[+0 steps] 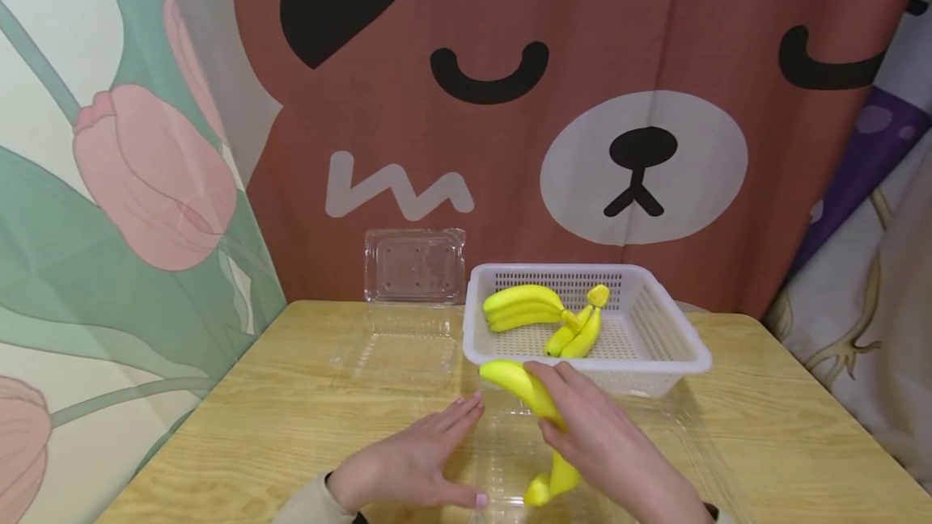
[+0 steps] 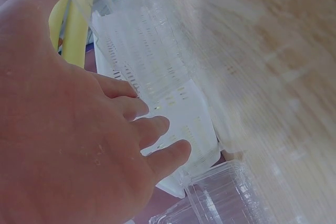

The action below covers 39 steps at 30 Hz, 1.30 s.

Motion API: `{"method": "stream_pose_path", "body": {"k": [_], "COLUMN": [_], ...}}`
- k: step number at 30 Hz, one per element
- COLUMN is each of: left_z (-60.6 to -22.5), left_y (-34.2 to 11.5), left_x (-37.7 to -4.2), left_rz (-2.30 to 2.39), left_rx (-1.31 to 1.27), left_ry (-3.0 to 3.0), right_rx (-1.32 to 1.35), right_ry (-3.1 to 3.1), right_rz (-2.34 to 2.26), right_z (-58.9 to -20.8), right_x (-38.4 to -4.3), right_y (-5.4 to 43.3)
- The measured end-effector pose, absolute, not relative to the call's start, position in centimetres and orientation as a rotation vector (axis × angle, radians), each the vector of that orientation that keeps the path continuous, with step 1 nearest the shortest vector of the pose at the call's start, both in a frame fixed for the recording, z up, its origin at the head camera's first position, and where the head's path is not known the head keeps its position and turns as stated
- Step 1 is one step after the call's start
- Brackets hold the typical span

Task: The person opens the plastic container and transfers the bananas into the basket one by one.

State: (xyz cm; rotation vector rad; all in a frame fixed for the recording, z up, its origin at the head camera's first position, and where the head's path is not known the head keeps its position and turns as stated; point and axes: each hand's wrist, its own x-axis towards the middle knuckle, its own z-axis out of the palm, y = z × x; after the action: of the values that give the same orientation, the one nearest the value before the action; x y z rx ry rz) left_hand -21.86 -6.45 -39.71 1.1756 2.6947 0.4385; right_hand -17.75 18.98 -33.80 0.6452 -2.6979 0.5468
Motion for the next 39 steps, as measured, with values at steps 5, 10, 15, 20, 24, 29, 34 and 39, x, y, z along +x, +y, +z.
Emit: {"method": "stream_pose_path", "body": {"k": [5,10,15,20,24,29,34,39], "left_z": [-39.7,-39.6,-39.7,-39.7,-39.7,-39.6,-39.6,-39.7], "left_y": [-6.5,-6.5,-6.5,-6.5,-6.5,-6.5,-6.5,-6.4], "left_x": [-21.8,-21.8,-21.7,-21.7,-21.7,-21.7,-21.7,-21.9], "left_rz": [0.447,0.458,0.436,0.444,0.445,0.449,0.441,0.451], "left_rx": [1.172,1.148,1.163,1.156,1.148,1.134,1.129,1.118], "left_ry": [2.683,2.676,2.691,2.687,2.683,2.675,2.681,2.661], "right_rx": [0.664,0.656,0.673,0.669,0.661,0.678,0.687,0.699], "right_ry": [-2.677,-2.67,-2.619,-2.597,-2.612,-2.606,-2.587,-2.548], "right_rz": [0.532,0.508,0.472,0.452,0.45,0.442,0.395,0.311], "right_z": [-33.4,-32.7,-31.8,-30.8,-30.1,-29.3,-28.1,-26.9], "right_x": [-17.9,-18.1,-18.6,-19.4,-20.1,-20.9,-21.7,-22.8], "right_y": [19.1,19.5,19.8,20.1,20.4,20.8,20.7,20.4]}}
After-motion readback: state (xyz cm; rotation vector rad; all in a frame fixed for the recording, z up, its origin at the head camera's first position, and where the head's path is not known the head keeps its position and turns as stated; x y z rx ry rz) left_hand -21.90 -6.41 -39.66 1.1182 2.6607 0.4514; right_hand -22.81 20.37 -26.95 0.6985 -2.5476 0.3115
